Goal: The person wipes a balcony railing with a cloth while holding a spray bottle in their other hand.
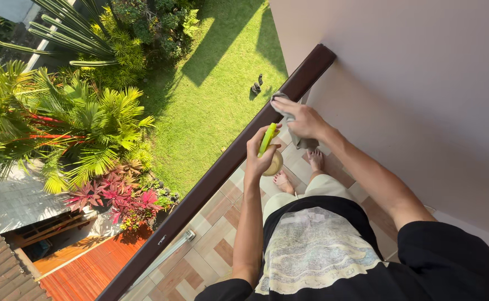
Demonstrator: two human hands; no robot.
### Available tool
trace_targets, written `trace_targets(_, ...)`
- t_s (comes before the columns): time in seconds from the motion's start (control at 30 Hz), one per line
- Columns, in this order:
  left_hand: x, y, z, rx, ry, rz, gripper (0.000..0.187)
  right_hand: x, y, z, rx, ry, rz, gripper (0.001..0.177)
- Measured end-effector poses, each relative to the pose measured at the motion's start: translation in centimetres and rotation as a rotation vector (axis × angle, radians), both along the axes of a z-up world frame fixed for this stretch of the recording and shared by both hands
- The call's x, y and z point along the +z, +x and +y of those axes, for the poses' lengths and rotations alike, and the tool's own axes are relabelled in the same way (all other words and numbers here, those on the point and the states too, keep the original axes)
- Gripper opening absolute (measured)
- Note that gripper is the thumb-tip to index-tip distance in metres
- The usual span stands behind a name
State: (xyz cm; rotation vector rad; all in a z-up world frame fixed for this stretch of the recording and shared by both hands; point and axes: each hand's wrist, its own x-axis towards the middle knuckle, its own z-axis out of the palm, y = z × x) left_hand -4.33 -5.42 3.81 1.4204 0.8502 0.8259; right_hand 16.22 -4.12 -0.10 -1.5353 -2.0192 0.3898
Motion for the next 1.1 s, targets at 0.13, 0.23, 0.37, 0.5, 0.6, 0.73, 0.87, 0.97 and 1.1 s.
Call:
trace_targets(0.13, 2.1, 0.8, -0.9, 0.055, 0.014, 0.043, 0.043, 1.9, 4.0, 0.0, 0.092, -0.645, 1.345, 0.083)
trace_targets(0.23, 3.9, 1.8, -1.3, 0.127, 0.043, 0.092, 0.039, 2.5, 5.0, 0.4, 0.170, -0.792, 1.625, 0.085)
trace_targets(0.37, 5.7, 4.0, -2.0, 0.191, 0.060, 0.145, 0.033, 1.7, 6.3, 1.1, 0.299, -0.895, 1.541, 0.089)
trace_targets(0.5, 6.2, 5.7, -2.8, 0.334, 0.034, 0.225, 0.025, 1.1, 7.5, 2.1, 0.329, -0.941, 1.467, 0.086)
trace_targets(0.6, 6.0, 6.5, -3.6, 0.406, 0.032, 0.317, 0.020, 2.3, 7.8, 2.8, 0.379, -0.981, 1.438, 0.087)
trace_targets(0.73, 5.2, 7.2, -4.8, 0.573, 0.235, 0.366, 0.024, 2.9, 7.3, 3.2, 0.465, -1.033, 1.393, 0.088)
trace_targets(0.87, 4.8, 7.4, -5.7, 0.653, 0.140, 0.366, 0.020, 1.7, 6.8, 3.6, 0.496, -1.074, 1.337, 0.088)
trace_targets(0.97, 4.4, 7.2, -6.7, 0.733, 0.070, 0.371, 0.026, 1.0, 6.0, 4.2, 0.489, -0.991, 1.229, 0.086)
trace_targets(1.1, 2.9, 6.4, -8.7, 0.815, 0.207, 0.285, 0.034, 1.5, 3.3, 4.2, 0.396, 0.004, 0.392, 0.072)
